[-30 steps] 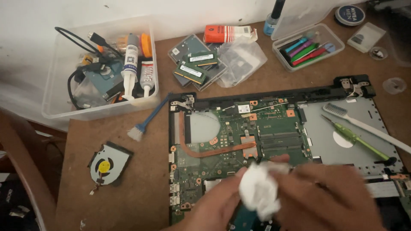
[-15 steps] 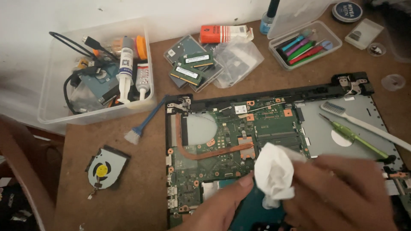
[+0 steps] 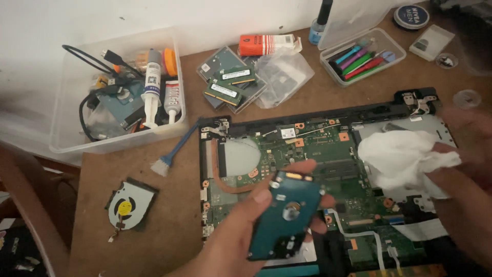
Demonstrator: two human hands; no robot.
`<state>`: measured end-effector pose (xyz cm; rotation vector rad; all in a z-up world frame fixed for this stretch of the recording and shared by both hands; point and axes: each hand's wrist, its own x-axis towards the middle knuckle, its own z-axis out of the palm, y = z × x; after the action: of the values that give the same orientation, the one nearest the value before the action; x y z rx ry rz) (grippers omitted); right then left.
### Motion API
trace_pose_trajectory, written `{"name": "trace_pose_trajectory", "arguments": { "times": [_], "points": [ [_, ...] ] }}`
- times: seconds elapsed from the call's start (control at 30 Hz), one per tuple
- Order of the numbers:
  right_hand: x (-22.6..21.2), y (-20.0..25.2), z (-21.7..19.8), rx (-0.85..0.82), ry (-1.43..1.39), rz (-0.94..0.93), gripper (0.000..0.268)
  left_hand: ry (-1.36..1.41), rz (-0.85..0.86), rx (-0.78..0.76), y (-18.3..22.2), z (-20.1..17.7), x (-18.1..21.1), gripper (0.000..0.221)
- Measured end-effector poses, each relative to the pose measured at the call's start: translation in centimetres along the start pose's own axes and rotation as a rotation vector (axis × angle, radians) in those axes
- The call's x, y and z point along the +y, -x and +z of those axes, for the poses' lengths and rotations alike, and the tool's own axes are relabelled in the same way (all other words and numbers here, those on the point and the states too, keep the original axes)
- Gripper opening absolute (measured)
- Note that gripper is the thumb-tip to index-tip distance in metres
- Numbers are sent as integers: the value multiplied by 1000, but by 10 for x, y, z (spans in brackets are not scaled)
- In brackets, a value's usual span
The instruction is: Repairing a laptop by cleaning the hard drive and reassembling internal components and connectors
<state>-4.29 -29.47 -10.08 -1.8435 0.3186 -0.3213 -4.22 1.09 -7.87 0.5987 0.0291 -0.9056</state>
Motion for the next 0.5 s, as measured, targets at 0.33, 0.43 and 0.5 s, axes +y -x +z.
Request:
{"name": "trace_pose_trajectory", "arguments": {
  "times": [0.33, 0.43, 0.5],
  "points": [
    [28, -8, -26, -227, 227, -361, 21, -47, 158, 33, 2, 8, 10, 73],
    [-6, 10, -6, -135, 314, -168, 14, -54, 156, 31, 4, 6, 9, 80],
    [-14, 16, 3, -91, 304, -74, 17, -74, 148, 37, 7, 12, 10, 85]
  ]
}}
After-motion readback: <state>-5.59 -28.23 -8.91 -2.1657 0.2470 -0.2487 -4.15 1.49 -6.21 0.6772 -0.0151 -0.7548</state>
